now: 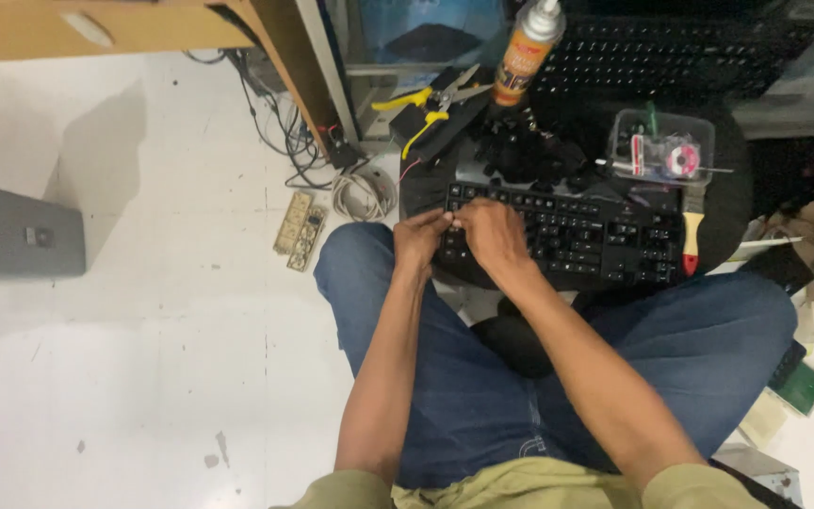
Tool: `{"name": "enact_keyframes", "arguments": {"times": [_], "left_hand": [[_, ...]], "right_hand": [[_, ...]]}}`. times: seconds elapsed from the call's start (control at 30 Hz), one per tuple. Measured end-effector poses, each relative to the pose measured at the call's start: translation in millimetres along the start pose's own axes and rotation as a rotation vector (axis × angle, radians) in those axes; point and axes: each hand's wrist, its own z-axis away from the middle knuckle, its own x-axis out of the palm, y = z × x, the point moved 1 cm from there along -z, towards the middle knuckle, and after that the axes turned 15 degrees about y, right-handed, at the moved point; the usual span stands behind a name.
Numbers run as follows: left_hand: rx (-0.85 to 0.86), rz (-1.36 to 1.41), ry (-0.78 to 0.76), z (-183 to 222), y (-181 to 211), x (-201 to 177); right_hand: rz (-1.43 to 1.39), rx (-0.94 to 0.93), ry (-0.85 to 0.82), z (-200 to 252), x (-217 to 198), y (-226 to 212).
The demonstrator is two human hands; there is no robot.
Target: The person is reassembling a computer keyboard by manually snapping individual keys back onto the keyboard frame.
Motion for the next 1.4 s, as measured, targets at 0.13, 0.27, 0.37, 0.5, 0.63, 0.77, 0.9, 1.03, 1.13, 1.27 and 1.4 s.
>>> {"name": "enact_keyframes", "arguments": {"times": [0.13,0.27,0.37,0.5,0.63,0.77,0.9,1.03,1.13,1.27,1.4], "left_hand": [[0.184,-0.296,0.141,-11.8,-21.5,3.6],[0.321,-0.539,0.204,-7.2,-14.5,6.2],[0.339,-0.631,0.223,-12.6,-18.7,11.9],[0.312,-0.576,0.226,8.6,7.8,11.1],[0.296,-0.553,0.244,-10.2,-8.9,13.4],[0.262,-0.539,0.214,-13.6,-15.4,8.0],[0.179,-0.559,0.168,-14.4,-22.7,-2.2],[0.109,-0.622,0.069,-27.0,-59.2,-12.8],[0.094,-0.696,0.010,-11.6,-49.1,-14.0],[0.148,-0.756,-0.016,-9.2,-38.6,-10.4],[0.199,-0.662,0.038,-23.1,-29.3,-1.3]], "right_hand": [[-0.287,0.246,0.179,2.3,-24.4,21.8],[-0.271,0.335,0.328,-13.5,-1.5,89.8],[-0.184,0.243,0.164,-40.9,28.8,110.7],[-0.187,0.130,0.016,-58.4,23.9,79.4],[-0.074,0.164,-0.041,-65.4,56.3,100.4],[-0.135,0.124,-0.030,-66.0,60.1,111.4],[-0.259,0.131,-0.001,-63.8,44.0,113.3],[-0.317,0.059,-0.034,-56.7,4.9,95.4],[-0.285,-0.022,-0.133,-52.4,-15.8,80.9],[-0.244,-0.097,-0.182,-45.4,-8.2,76.8],[-0.235,-0.130,-0.081,-44.0,46.9,108.1]]}}
